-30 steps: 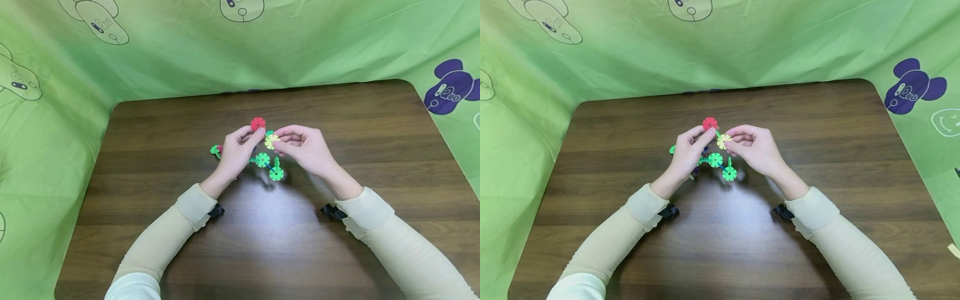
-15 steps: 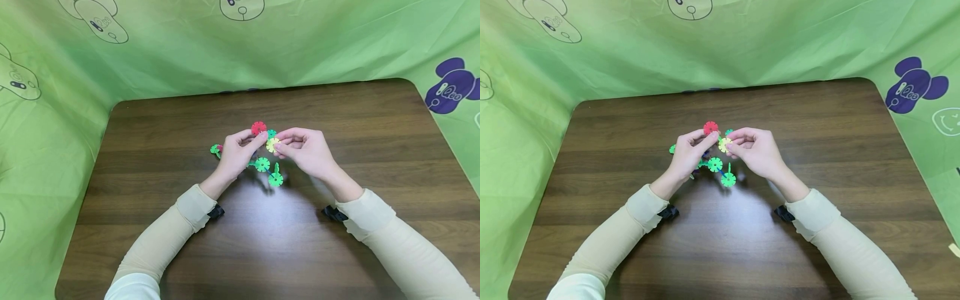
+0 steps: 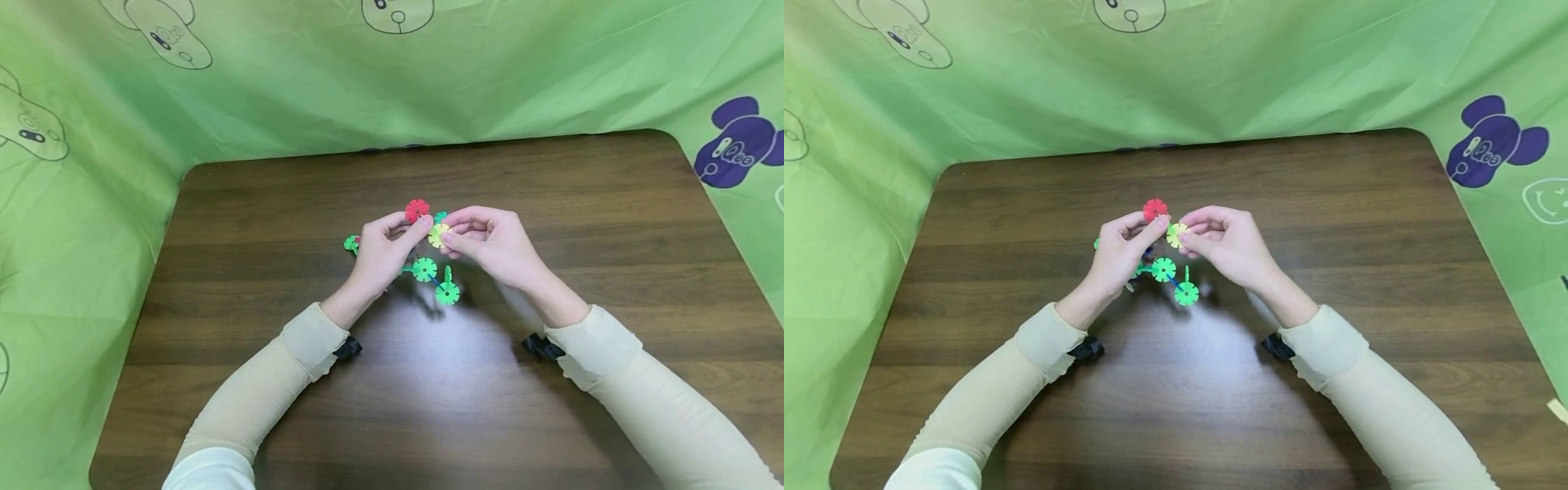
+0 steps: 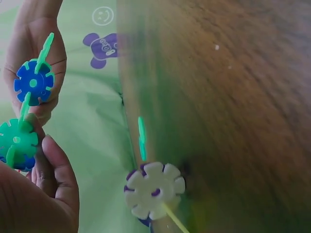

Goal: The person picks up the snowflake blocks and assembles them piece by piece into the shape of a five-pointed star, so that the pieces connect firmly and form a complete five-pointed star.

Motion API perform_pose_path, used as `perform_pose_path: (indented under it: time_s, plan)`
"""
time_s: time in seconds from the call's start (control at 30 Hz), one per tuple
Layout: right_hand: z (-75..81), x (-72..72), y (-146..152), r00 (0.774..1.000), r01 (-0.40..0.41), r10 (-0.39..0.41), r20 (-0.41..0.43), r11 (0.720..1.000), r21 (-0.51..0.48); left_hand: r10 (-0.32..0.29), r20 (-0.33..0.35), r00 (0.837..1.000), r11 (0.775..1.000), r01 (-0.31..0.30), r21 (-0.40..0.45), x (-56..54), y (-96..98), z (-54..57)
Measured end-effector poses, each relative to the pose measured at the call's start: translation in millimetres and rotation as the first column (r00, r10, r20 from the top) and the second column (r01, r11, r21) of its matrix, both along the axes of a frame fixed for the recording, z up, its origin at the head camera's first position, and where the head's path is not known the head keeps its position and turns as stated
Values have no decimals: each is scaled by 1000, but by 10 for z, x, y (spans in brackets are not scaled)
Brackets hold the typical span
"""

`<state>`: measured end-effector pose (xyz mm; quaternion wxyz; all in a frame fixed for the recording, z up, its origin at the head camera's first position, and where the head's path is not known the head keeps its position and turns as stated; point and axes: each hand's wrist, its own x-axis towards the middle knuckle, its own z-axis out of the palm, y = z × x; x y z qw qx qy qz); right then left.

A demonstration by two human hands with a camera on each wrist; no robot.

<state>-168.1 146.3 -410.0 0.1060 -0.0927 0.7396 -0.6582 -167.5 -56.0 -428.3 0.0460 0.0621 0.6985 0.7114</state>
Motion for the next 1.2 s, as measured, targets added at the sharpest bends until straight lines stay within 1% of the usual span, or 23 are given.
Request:
perform_pose_path:
  time_s: [0.1,0.2,0.3,0.43,0.53,0.63,0.77,0.87,0.97,1.07,1.2]
  plan:
    - [3,-24,-24,998,-58,57,15,998,28,15,34,999,1000,-14,-5,23,-62,-1]
    - [5,-50,-43,995,-101,99,19,991,88,31,64,997,999,-30,-15,45,-130,-11]
    - [-5,-90,-61,992,-124,123,13,981,150,56,93,994,998,-54,-18,61,-208,-33]
    - [-31,-162,-93,988,-153,155,6,966,209,100,133,986,995,-98,-22,99,-342,-64]
    - [-63,-221,-127,982,-186,191,7,948,257,124,155,980,992,-120,-32,135,-460,-93]
    - [-104,-271,-160,969,-224,246,-17,906,358,144,169,975,989,-136,-56,167,-576,-119]
    - [-159,-309,-231,931,-299,362,-46,829,472,168,187,968,983,-151,-100,213,-715,-148]
    - [-198,-327,-294,897,-352,439,-50,777,521,172,202,964,982,-151,-115,253,-807,-168]
    - [-240,-345,-338,868,-366,491,-67,726,582,169,208,963,981,-145,-126,282,-885,-191]
    - [-277,-365,-366,844,-378,532,-73,685,622,168,209,963,980,-140,-139,308,-948,-216]
    - [-323,-388,-394,814,-412,578,-48,634,655,163,221,962,981,-133,-141,339,-1003,-252]
